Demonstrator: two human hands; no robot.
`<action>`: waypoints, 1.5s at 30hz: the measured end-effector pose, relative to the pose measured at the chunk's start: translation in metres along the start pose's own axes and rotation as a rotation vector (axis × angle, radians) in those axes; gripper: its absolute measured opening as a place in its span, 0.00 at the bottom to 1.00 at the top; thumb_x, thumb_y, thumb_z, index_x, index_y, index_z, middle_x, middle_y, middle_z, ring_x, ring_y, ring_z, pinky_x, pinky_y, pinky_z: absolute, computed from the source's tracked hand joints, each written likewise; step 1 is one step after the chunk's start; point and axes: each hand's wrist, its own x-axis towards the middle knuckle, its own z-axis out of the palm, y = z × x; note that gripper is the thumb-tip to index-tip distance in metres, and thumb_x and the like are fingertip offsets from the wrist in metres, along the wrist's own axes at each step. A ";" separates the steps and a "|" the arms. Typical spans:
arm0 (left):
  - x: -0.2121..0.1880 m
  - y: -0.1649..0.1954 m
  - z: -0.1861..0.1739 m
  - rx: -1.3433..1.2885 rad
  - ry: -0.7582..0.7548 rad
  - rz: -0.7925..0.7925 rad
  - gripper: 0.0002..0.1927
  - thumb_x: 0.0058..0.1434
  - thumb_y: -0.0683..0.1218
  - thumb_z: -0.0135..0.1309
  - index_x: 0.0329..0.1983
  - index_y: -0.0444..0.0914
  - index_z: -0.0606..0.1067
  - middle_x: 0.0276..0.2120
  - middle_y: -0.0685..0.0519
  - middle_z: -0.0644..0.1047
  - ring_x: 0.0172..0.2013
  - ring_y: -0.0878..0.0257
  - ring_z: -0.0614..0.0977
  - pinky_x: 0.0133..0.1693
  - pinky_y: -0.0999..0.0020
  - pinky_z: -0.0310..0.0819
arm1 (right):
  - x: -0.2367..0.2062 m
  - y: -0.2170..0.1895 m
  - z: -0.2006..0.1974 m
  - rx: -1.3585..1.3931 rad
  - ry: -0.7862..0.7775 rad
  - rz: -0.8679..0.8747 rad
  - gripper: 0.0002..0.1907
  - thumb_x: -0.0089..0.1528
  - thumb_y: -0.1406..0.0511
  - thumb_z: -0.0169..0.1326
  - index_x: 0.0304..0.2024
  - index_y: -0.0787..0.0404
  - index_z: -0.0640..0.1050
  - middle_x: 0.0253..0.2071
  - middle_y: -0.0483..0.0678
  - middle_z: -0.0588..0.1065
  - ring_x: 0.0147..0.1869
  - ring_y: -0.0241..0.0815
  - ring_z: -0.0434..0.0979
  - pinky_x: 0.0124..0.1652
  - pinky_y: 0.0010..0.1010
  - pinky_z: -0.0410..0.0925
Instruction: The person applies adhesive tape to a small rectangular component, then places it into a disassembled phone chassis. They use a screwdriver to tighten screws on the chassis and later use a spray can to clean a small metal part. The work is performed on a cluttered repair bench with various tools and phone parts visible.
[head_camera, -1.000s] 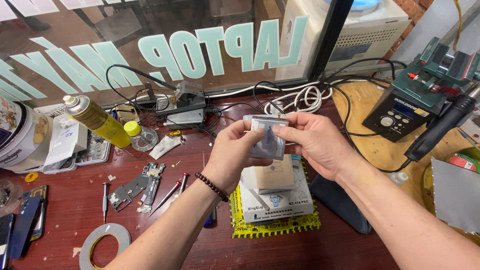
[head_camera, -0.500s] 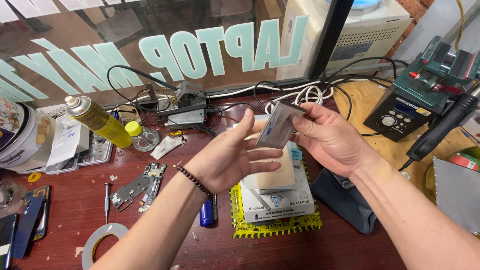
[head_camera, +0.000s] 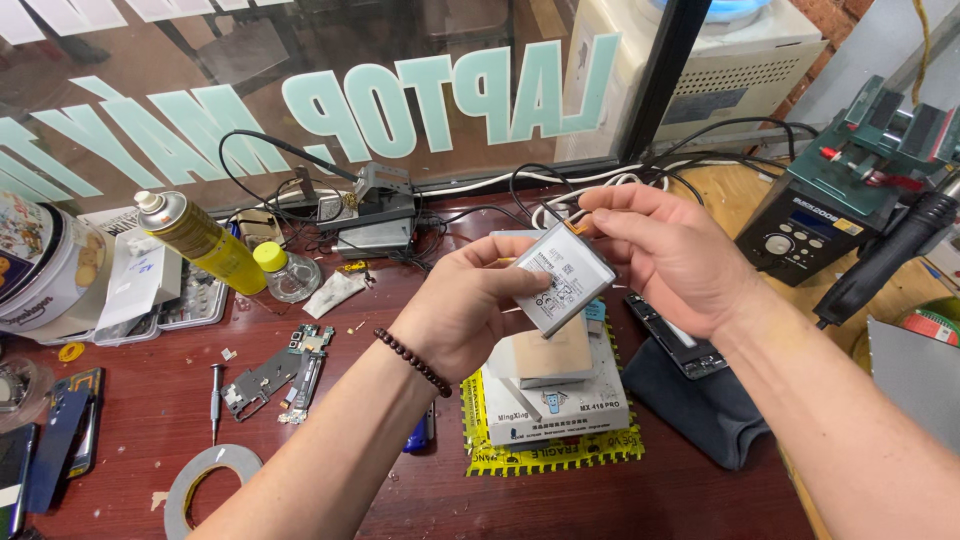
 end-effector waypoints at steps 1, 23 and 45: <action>0.000 0.000 0.000 0.011 0.014 0.004 0.12 0.57 0.34 0.58 0.44 0.35 0.77 0.39 0.52 0.81 0.40 0.61 0.84 0.44 0.59 0.82 | 0.000 -0.001 0.001 -0.005 -0.009 -0.011 0.13 0.65 0.67 0.52 0.53 0.62 0.76 0.42 0.46 0.79 0.42 0.35 0.79 0.41 0.29 0.72; 0.004 -0.018 -0.027 0.303 0.154 -0.094 0.06 0.56 0.38 0.62 0.35 0.37 0.77 0.32 0.53 0.82 0.32 0.65 0.82 0.34 0.68 0.76 | 0.001 0.032 0.038 -0.364 0.052 -0.171 0.22 0.60 0.71 0.58 0.57 0.67 0.75 0.38 0.46 0.79 0.41 0.31 0.79 0.41 0.23 0.73; 0.013 -0.034 -0.015 0.036 0.033 0.025 0.07 0.63 0.46 0.60 0.34 0.37 0.77 0.33 0.53 0.81 0.34 0.64 0.80 0.39 0.66 0.76 | -0.004 0.023 0.005 0.040 -0.117 0.113 0.14 0.63 0.62 0.58 0.48 0.61 0.78 0.44 0.45 0.80 0.46 0.37 0.80 0.48 0.36 0.73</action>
